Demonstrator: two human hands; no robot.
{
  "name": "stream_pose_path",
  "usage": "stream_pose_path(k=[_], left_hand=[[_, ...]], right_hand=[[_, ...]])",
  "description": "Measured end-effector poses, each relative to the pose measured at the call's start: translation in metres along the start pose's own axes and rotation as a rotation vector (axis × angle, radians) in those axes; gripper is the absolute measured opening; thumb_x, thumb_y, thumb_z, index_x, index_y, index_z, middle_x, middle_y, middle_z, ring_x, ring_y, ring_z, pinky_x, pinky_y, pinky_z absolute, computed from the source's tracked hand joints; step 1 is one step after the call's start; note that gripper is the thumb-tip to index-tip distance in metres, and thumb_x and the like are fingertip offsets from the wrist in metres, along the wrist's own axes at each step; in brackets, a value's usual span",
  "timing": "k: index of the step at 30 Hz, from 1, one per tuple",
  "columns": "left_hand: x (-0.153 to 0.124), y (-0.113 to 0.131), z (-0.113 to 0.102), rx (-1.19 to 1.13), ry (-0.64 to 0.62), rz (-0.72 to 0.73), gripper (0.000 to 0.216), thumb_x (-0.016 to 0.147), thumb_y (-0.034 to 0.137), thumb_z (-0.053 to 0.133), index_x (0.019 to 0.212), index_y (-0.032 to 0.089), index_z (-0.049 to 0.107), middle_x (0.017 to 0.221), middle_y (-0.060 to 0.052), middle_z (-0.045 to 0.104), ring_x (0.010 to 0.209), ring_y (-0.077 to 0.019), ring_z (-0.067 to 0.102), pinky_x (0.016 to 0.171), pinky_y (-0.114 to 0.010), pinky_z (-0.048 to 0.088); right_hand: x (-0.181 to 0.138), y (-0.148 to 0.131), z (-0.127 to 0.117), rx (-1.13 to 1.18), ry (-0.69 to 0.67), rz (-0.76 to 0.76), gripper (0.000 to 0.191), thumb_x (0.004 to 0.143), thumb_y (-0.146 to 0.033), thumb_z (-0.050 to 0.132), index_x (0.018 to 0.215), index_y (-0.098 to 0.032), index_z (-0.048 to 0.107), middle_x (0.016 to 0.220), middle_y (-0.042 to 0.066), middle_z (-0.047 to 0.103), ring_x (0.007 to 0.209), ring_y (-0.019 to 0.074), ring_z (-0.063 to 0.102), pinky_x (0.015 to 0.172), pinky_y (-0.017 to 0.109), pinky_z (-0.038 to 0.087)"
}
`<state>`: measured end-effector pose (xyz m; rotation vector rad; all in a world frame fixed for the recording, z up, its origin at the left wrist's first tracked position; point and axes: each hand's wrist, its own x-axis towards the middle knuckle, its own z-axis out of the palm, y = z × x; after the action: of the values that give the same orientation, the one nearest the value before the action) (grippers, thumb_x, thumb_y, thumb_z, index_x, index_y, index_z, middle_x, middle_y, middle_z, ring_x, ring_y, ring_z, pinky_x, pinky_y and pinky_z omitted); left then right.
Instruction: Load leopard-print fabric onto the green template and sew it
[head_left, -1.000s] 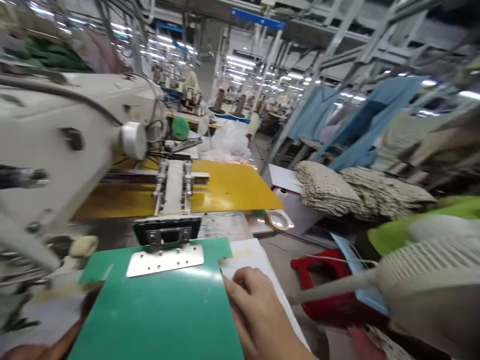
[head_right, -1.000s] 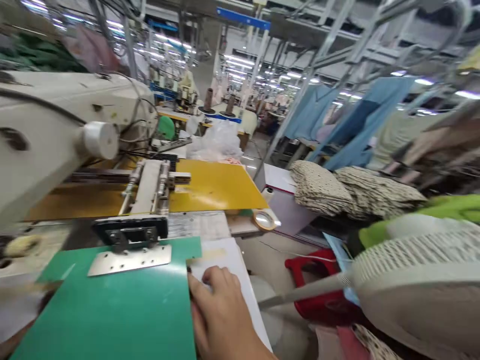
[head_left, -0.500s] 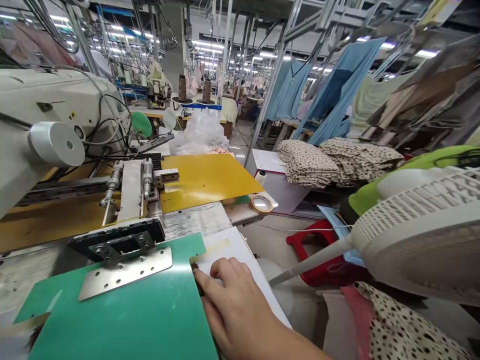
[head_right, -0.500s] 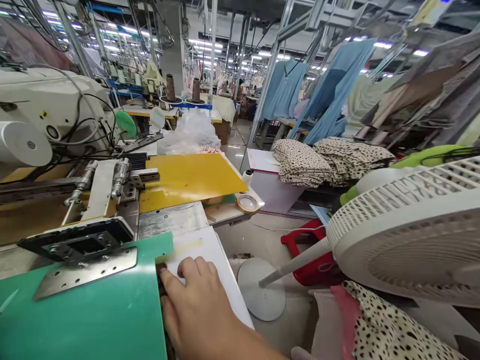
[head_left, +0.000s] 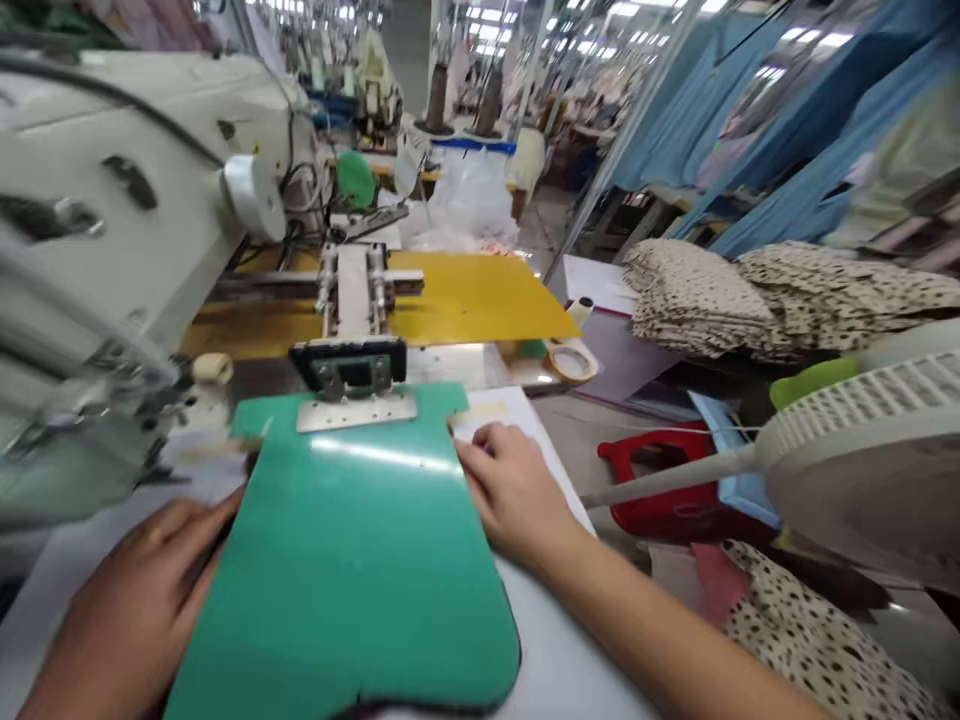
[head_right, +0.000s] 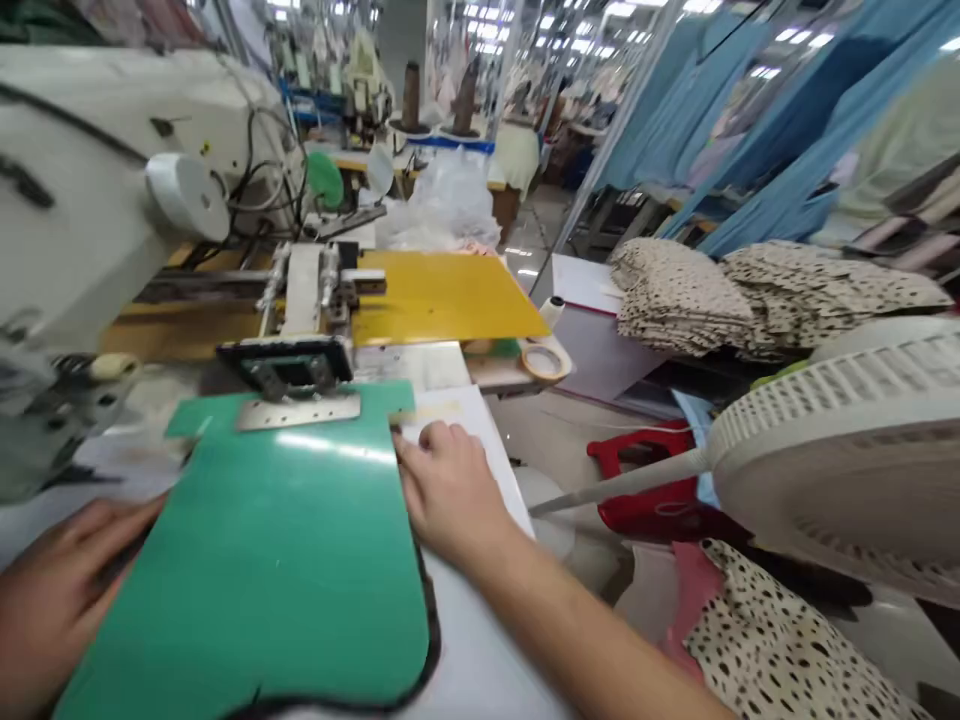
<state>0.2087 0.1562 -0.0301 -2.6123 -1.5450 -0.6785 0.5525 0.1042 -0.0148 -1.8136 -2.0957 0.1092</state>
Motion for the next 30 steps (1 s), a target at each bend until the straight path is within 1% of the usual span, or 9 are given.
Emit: stream_pose_path(k=[2, 5, 8, 11, 15, 17, 21, 26, 30], left_hand=[[-0.005, 0.006, -0.009, 0.004, -0.123, -0.079, 0.045, 0.095, 0.045, 0.031, 0.123, 0.027, 0.062, 0.092, -0.005, 0.063, 0.084, -0.0215, 0.062, 0.066, -0.032, 0.049], [0.001, 0.020, -0.021, -0.032, -0.264, -0.184, 0.051, 0.093, 0.042, 0.031, 0.128, 0.020, 0.061, 0.092, -0.009, 0.060, 0.092, -0.0278, 0.059, 0.078, -0.039, 0.048], [-0.002, 0.032, -0.039, -0.097, -0.305, -0.235, 0.055, 0.091, 0.038, 0.034, 0.134, 0.011, 0.054, 0.110, -0.016, 0.060, 0.108, -0.0332, 0.056, 0.093, -0.046, 0.046], [-0.032, 0.038, -0.059, -0.122, -0.273, -0.257, 0.056, 0.089, 0.036, 0.038, 0.134, 0.006, 0.054, 0.125, -0.019, 0.057, 0.118, -0.0344, 0.052, 0.102, -0.048, 0.042], [-0.094, 0.046, -0.072, -0.170, -0.147, -0.285, 0.045, 0.086, 0.038, 0.045, 0.118, 0.015, 0.066, 0.112, -0.010, 0.064, 0.105, -0.0268, 0.060, 0.094, -0.039, 0.049], [-0.120, 0.049, -0.070, -0.239, -0.071, -0.220, 0.040, 0.087, 0.039, 0.046, 0.109, 0.016, 0.069, 0.108, -0.008, 0.066, 0.101, -0.0246, 0.062, 0.092, -0.037, 0.050], [-0.145, 0.049, -0.058, -0.209, -0.005, -0.027, 0.037, 0.090, 0.038, 0.044, 0.102, 0.017, 0.072, 0.107, -0.010, 0.068, 0.099, -0.0265, 0.062, 0.092, -0.044, 0.049], [-0.148, 0.044, -0.051, -0.116, 0.078, 0.060, 0.035, 0.093, 0.034, 0.044, 0.108, 0.017, 0.070, 0.110, -0.010, 0.069, 0.102, -0.0266, 0.062, 0.091, -0.044, 0.050], [-0.149, 0.044, -0.051, -0.074, 0.109, 0.091, 0.030, 0.094, 0.033, 0.046, 0.102, 0.021, 0.072, 0.108, -0.008, 0.070, 0.100, -0.0242, 0.063, 0.087, -0.041, 0.052]], right_hand=[[0.003, 0.001, 0.001, -0.026, 0.006, -0.014, 0.036, 0.096, -0.031, 0.043, 0.125, -0.025, 0.064, 0.099, 0.011, 0.054, 0.089, 0.0249, 0.046, 0.077, 0.039, 0.036], [0.005, 0.004, -0.001, 0.023, 0.004, -0.039, 0.036, 0.095, -0.032, 0.044, 0.123, -0.023, 0.066, 0.097, 0.010, 0.054, 0.092, 0.0249, 0.049, 0.081, 0.039, 0.040], [-0.009, 0.003, -0.014, 0.158, -0.007, 0.015, 0.040, 0.090, -0.031, 0.050, 0.126, -0.018, 0.062, 0.104, 0.011, 0.057, 0.098, 0.0244, 0.055, 0.088, 0.039, 0.045], [-0.054, -0.012, -0.027, 0.209, 0.036, 0.075, 0.039, 0.089, -0.032, 0.050, 0.122, -0.017, 0.063, 0.109, 0.011, 0.059, 0.101, 0.0246, 0.058, 0.085, 0.038, 0.049], [-0.124, -0.041, -0.020, 0.268, 0.131, 0.084, 0.029, 0.089, -0.033, 0.051, 0.108, -0.020, 0.067, 0.100, 0.009, 0.063, 0.096, 0.0233, 0.061, 0.084, 0.038, 0.051], [-0.144, -0.050, -0.010, 0.263, 0.179, 0.068, 0.028, 0.088, -0.031, 0.050, 0.106, -0.018, 0.068, 0.100, 0.011, 0.062, 0.096, 0.0243, 0.060, 0.088, 0.040, 0.050], [-0.151, -0.057, 0.000, 0.206, 0.234, 0.037, 0.028, 0.087, -0.027, 0.049, 0.105, -0.016, 0.069, 0.100, 0.013, 0.061, 0.095, 0.0265, 0.058, 0.089, 0.045, 0.049], [-0.149, -0.060, -0.007, 0.156, 0.241, -0.005, 0.023, 0.087, -0.029, 0.056, 0.100, -0.017, 0.071, 0.097, 0.011, 0.061, 0.093, 0.0242, 0.059, 0.088, 0.042, 0.050], [-0.150, -0.062, -0.007, 0.133, 0.249, 0.002, 0.020, 0.087, -0.027, 0.058, 0.099, -0.019, 0.072, 0.097, 0.010, 0.060, 0.091, 0.0227, 0.059, 0.086, 0.041, 0.051]])
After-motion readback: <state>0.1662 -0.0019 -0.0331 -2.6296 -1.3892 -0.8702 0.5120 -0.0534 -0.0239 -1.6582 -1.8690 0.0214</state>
